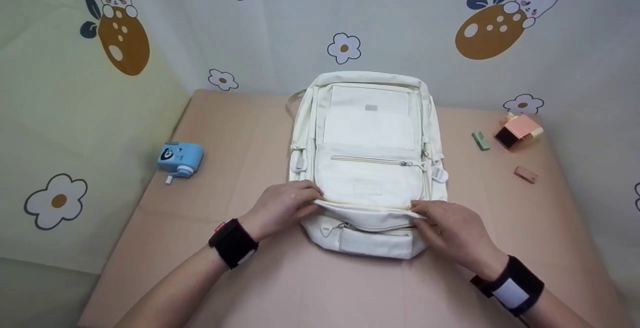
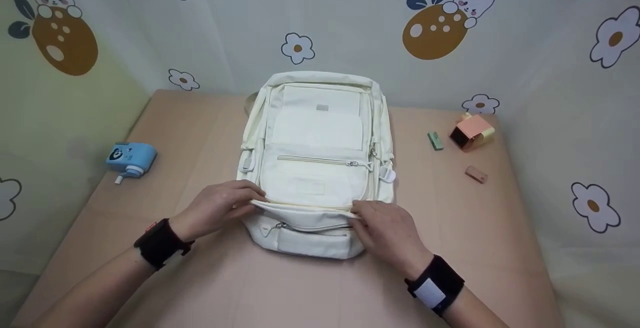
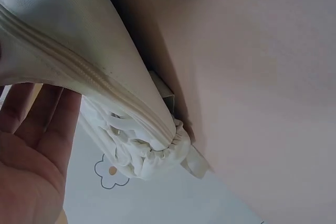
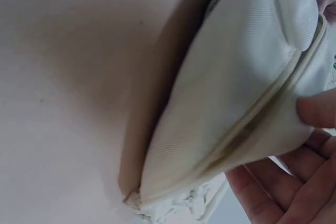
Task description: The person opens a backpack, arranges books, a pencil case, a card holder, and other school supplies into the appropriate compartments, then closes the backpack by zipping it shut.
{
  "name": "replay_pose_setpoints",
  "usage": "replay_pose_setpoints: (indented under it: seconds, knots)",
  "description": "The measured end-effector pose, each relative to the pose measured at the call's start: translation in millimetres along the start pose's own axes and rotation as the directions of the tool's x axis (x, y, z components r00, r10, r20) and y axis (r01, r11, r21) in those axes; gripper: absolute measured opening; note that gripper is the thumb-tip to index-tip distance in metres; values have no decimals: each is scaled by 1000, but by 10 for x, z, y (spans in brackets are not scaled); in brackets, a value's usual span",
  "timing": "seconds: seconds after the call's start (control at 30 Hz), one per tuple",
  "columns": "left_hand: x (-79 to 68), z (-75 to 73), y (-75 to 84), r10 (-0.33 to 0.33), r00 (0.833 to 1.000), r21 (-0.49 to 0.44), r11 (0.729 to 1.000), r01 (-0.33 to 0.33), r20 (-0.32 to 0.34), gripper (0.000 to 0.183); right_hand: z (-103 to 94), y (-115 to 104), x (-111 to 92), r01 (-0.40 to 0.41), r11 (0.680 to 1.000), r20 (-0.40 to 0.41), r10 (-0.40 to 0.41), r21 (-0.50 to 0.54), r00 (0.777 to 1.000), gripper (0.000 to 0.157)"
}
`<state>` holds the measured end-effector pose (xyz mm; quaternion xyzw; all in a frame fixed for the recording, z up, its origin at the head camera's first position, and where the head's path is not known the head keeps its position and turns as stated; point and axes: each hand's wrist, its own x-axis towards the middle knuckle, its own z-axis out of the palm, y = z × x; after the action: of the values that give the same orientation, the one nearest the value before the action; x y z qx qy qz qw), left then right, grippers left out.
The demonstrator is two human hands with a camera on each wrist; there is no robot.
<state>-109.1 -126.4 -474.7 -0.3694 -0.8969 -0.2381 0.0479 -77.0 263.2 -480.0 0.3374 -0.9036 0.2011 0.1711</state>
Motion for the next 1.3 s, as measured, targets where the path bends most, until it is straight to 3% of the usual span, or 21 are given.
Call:
replay_pose_setpoints:
  seconds: [0.13,0.23,0.33,0.43,0.53,0.67,0.77,0.9,1.07,1.17,1.3]
  knots:
    - [113,17,-3,-43,999,-39,998,43,0,14,-88,-173,123,47,999,-52,-46,23,998,29]
    - [174,23,-1,-82,997,-62,995,82,2,20,-90,-359,288,183,982,-111,-176,53,978,25]
    - [217,12,8,-139,990,-83,987,140,12,23,-6,-559,464,330,941,-93,-323,71,942,23]
    - [248,-11,25,-187,982,-96,977,189,32,24,132,-744,615,430,902,-6,-430,42,903,21]
    - [266,-27,44,-217,975,-103,970,221,49,26,278,-900,742,510,858,114,-501,-62,858,21]
    - [268,-35,64,-235,971,-104,965,239,53,28,443,-1079,866,588,771,273,-528,-243,804,17]
    - [260,-35,70,-232,972,-94,967,235,50,28,536,-1172,919,597,725,321,-507,-344,800,6]
    - [256,-29,72,-226,973,-83,970,229,42,27,601,-1222,946,579,705,337,-473,-410,814,6]
    - [253,-25,70,-231,972,-82,969,234,47,26,636,-1227,946,582,685,354,-464,-439,812,9]
    - [246,-24,66,-235,971,-90,967,239,52,28,649,-1222,926,587,693,346,-475,-420,809,7]
    - [238,-15,57,-242,969,-105,963,247,58,32,632,-1214,870,578,737,337,-477,-350,812,7]
